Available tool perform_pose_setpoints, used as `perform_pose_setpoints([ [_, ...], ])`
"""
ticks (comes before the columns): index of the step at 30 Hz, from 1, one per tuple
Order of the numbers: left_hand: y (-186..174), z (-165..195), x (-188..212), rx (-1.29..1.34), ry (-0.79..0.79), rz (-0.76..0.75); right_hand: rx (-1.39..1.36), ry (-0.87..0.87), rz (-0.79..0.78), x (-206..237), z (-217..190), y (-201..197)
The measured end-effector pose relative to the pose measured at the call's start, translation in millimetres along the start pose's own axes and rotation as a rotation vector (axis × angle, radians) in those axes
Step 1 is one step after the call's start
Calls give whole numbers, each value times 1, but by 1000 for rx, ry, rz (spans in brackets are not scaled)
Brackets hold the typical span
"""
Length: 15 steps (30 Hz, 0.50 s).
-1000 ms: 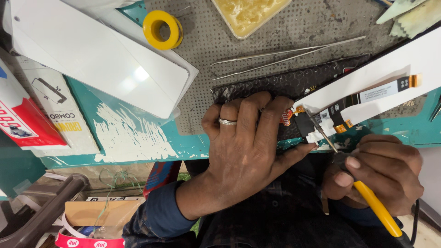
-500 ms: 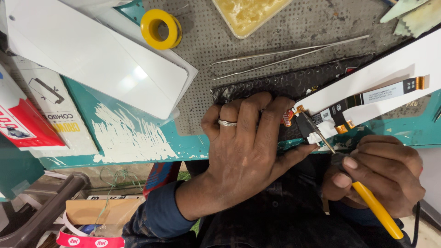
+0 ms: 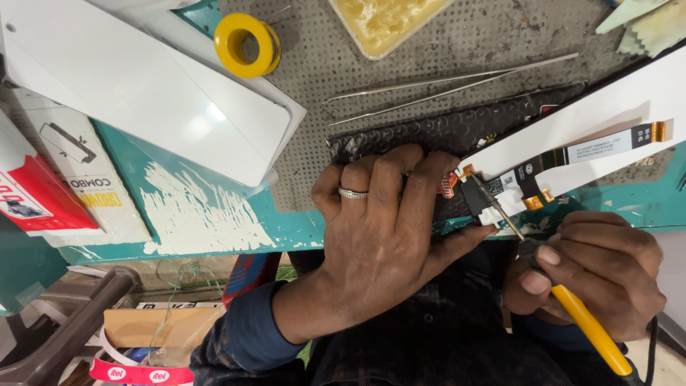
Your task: The person uses a soldering iron to work on a flexible ribbon cable attached to a white smartphone screen. They then flip the screen over and press the ribbon cable into place on the back of the display.
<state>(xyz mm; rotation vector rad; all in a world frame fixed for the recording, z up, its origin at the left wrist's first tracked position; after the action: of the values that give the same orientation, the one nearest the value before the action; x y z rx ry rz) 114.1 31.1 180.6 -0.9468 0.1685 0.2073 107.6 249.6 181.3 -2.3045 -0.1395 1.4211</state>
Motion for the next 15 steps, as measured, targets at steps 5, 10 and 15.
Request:
perform_pose_setpoints([
  [5, 3, 0, 1, 4, 2, 5, -14, 21, -123, -5, -1, 2],
  [10, 2, 1, 1, -1, 2, 3, -14, 19, -101, -5, -1, 2],
  [15, 2, 0, 1, -9, 1, 5, -54, -23, -83, 0, -1, 1],
])
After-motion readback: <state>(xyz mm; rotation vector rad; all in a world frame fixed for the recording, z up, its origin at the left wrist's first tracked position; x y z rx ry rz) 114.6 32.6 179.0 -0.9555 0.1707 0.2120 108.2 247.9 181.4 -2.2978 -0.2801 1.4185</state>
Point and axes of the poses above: each hand's wrist, its own x-axis away from the middle knuckle, its own y-axis out of the palm, z = x × y, the point moved 8 cm from there along -x, towards the middle knuckle, and after that the axes turned 9 degrees about z, right-handed, at the moved point
